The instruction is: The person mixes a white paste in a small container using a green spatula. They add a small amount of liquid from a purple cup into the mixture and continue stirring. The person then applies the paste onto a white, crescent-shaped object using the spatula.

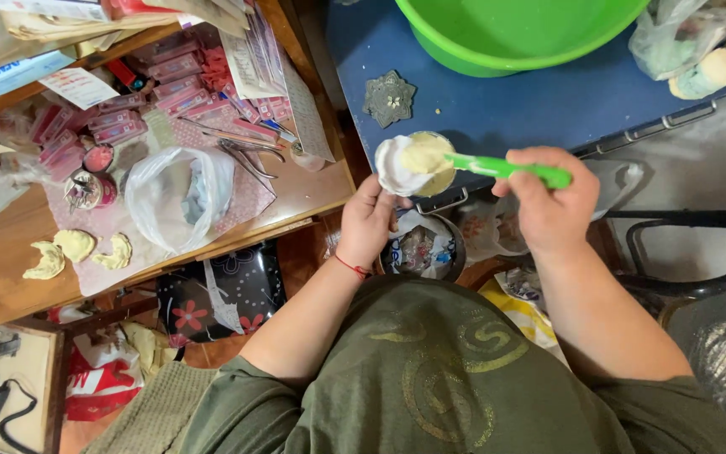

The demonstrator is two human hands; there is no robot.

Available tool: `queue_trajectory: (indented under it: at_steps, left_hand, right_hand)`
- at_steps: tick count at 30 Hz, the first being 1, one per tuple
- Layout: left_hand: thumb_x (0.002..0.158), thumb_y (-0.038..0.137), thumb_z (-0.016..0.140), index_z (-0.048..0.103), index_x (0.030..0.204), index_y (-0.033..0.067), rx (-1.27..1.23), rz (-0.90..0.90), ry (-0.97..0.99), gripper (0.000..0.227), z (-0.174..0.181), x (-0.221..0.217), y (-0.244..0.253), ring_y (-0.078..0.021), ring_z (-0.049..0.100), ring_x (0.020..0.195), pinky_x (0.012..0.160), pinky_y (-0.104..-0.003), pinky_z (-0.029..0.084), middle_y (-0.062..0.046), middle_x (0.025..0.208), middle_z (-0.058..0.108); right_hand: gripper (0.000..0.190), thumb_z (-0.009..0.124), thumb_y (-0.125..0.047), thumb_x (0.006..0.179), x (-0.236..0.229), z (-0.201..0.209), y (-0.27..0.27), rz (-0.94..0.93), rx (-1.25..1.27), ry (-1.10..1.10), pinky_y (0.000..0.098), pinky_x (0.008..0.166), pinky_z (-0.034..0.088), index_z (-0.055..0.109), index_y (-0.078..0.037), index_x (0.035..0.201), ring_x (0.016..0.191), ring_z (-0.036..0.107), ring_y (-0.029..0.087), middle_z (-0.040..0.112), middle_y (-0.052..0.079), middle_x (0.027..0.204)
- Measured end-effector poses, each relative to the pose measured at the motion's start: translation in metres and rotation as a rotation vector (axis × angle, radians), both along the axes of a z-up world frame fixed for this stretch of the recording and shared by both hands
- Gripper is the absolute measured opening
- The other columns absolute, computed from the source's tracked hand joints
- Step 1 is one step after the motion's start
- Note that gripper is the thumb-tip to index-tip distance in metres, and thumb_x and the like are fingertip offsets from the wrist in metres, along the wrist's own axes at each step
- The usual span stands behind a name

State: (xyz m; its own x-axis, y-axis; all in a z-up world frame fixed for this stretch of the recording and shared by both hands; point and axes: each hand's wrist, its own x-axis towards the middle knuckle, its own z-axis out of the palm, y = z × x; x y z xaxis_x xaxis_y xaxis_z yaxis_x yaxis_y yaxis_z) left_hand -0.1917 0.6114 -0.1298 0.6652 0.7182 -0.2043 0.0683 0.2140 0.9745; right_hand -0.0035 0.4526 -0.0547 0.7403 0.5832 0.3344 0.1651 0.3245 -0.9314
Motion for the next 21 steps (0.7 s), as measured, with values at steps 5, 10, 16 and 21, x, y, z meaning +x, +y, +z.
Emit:
queue_trajectory:
  at_steps: [5, 10, 16, 21]
  left_hand:
    - [0.105, 0.007, 0.044, 0.061, 0.118, -0.0012, -0.229, -0.051, -0.212, 0.023, 0.029, 0.010, -0.019, -0.0060, 0.048, 0.040, 0.035, -0.017, 0.039, -0.012, 0.068, 0.066]
    - [0.105, 0.006, 0.044, 0.061, 0.109, -0.0037, -0.275, -0.084, -0.264, 0.020, 0.039, 0.010, -0.020, -0.0058, 0.044, 0.038, 0.035, -0.018, 0.033, -0.014, 0.067, 0.064]
    - [0.105, 0.005, 0.045, 0.060, 0.111, -0.0050, -0.190, -0.105, -0.212, 0.020, 0.019, 0.007, -0.015, -0.0063, 0.044, 0.038, 0.035, -0.017, 0.033, -0.014, 0.067, 0.064]
    - [0.104, 0.006, 0.045, 0.061, 0.107, -0.0035, -0.213, -0.093, -0.209, 0.019, 0.024, 0.003, -0.015, -0.0052, 0.043, 0.037, 0.034, -0.016, 0.031, -0.013, 0.066, 0.064]
  right_hand:
    - [0.019, 0.081, 0.000, 0.087, -0.011, 0.062, -0.001, 0.074, -0.062, -0.713, 0.0383, 0.066, 0.061, 0.077, 0.006, 0.105, 0.070, 0.071, 0.026, 0.075, 0.019, 0.085]
    - [0.022, 0.082, -0.014, 0.090, -0.008, 0.052, -0.009, 0.035, -0.058, -0.688, 0.0399, 0.065, 0.059, 0.080, 0.006, 0.100, 0.069, 0.069, 0.026, 0.073, 0.016, 0.083]
    - [0.016, 0.068, -0.002, 0.095, -0.008, 0.057, -0.007, 0.160, 0.020, -0.544, 0.0384, 0.074, 0.060, 0.073, 0.007, 0.108, 0.071, 0.068, 0.024, 0.073, 0.022, 0.086]
    - [0.014, 0.077, 0.000, 0.091, -0.005, 0.036, -0.009, 0.141, 0.005, -0.540, 0.0395, 0.070, 0.060, 0.076, 0.010, 0.101, 0.074, 0.073, 0.026, 0.074, 0.017, 0.083]
